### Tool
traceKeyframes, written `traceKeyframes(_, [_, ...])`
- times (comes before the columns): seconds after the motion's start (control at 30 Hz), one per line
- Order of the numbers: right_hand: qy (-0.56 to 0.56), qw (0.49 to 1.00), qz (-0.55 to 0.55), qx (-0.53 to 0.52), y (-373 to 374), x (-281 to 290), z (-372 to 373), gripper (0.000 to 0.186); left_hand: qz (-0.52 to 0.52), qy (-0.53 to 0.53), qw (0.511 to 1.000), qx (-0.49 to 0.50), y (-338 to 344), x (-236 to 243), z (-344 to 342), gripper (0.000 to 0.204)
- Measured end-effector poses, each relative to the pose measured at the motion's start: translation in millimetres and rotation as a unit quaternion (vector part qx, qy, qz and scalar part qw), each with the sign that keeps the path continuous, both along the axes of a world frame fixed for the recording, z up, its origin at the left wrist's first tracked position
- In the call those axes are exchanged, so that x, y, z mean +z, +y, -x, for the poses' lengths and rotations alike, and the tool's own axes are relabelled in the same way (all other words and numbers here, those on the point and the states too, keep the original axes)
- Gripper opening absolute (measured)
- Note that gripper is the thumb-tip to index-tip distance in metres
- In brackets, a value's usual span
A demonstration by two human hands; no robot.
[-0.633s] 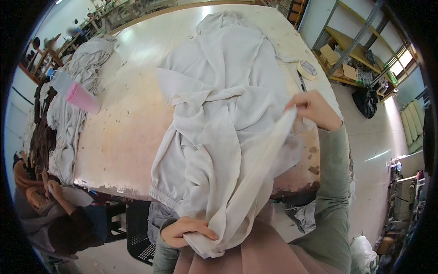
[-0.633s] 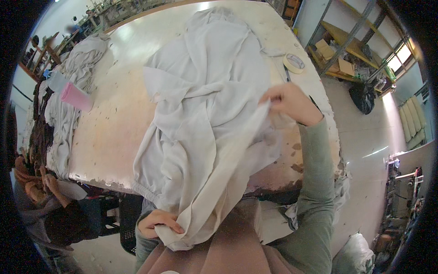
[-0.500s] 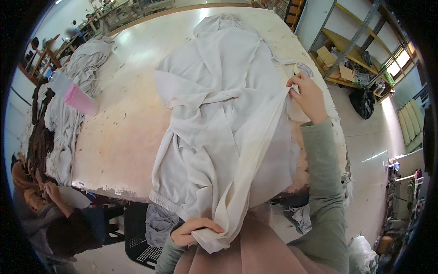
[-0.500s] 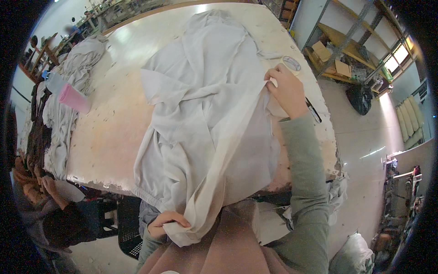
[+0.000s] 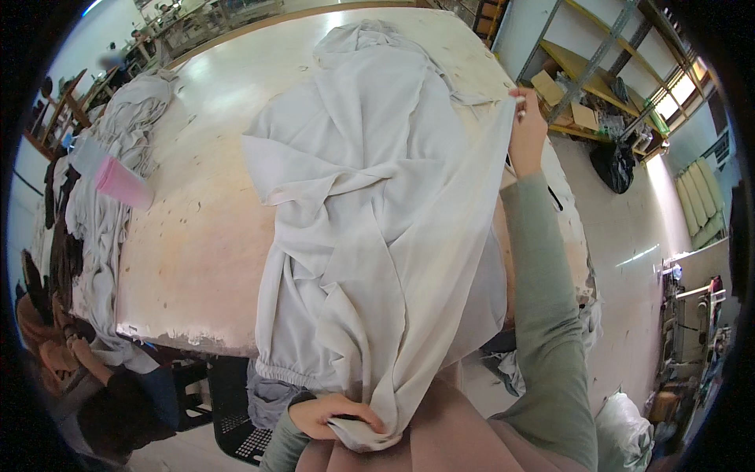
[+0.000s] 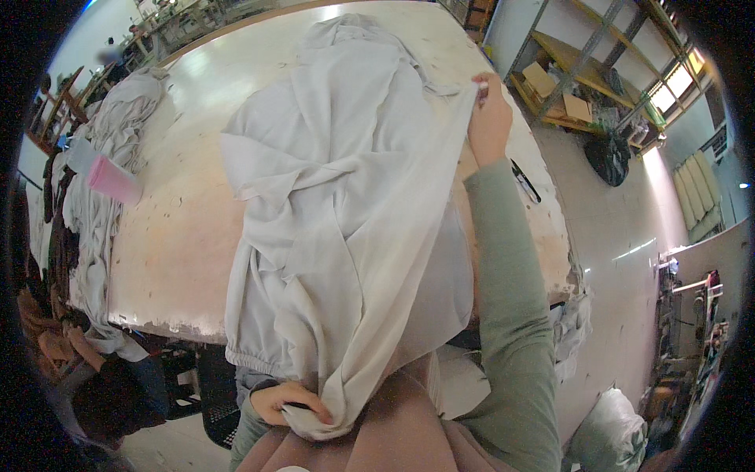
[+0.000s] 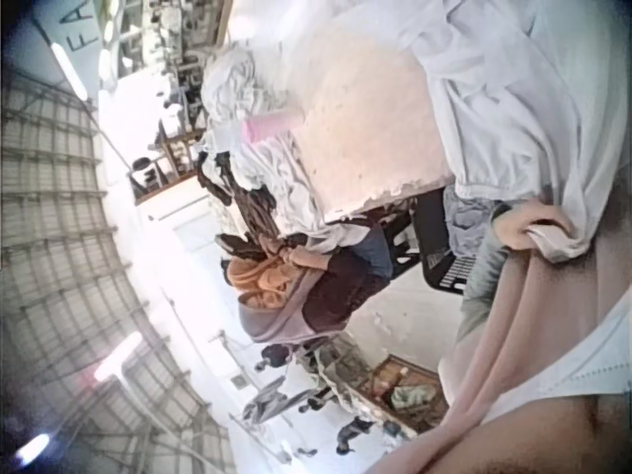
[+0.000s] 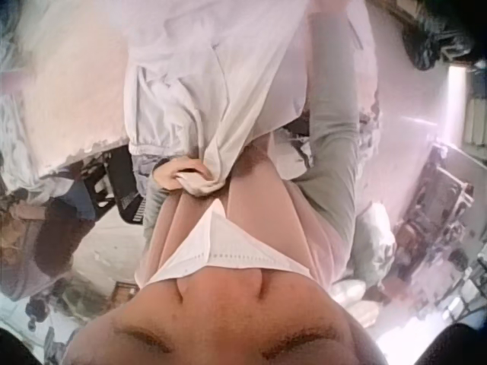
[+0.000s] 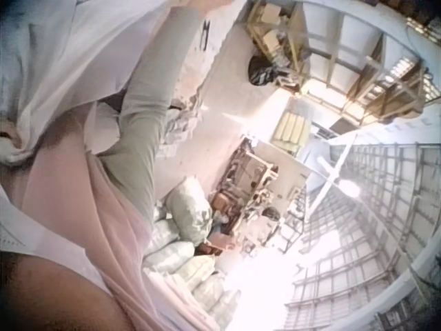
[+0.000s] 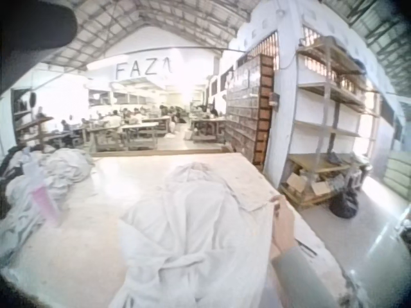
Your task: The person trims a white drawstring on a light-colored garment using scissors, then measures the garment with a tape measure and marks it with a pen. The person continues to trim and adjust the drawstring and fabric edges.
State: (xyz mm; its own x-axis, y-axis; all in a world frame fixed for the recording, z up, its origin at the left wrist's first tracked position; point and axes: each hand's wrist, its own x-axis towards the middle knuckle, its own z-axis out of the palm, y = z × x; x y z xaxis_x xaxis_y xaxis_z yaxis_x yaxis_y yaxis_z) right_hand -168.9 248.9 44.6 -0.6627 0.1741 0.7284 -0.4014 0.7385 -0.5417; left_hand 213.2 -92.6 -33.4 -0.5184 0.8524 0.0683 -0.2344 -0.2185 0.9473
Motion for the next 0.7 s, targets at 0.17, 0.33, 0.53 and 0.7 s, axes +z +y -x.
traceKeyframes(0.17, [-0.009, 0.999, -0.034, 0.015, -1.1, -0.7, 36.8, 0.016, -0.074, -0.171, 0.9, 0.394, -24.5, -41.6, -47.1, 0.05])
traceKeyframes(0.33, [-0.086, 0.994, -0.065, 0.023, 23.0, -20.9, 52.4, 0.024, -0.123, -0.369, 0.692, 0.607, -31.6, -60.0, -52.5, 0.059])
traceKeyframes(0.53, [-0.258, 0.921, 0.254, 0.145, 59.2, -2.0, 32.4, 0.024, -0.243, -0.399, 0.699, 0.542, -28.9, -54.5, -43.6, 0.075])
traceKeyframes(0.7, [-0.152, 0.824, 0.428, 0.339, 40.1, 8.1, 23.8, 0.032, -0.187, -0.386, 0.681, 0.593, -23.2, -48.5, -43.9, 0.077])
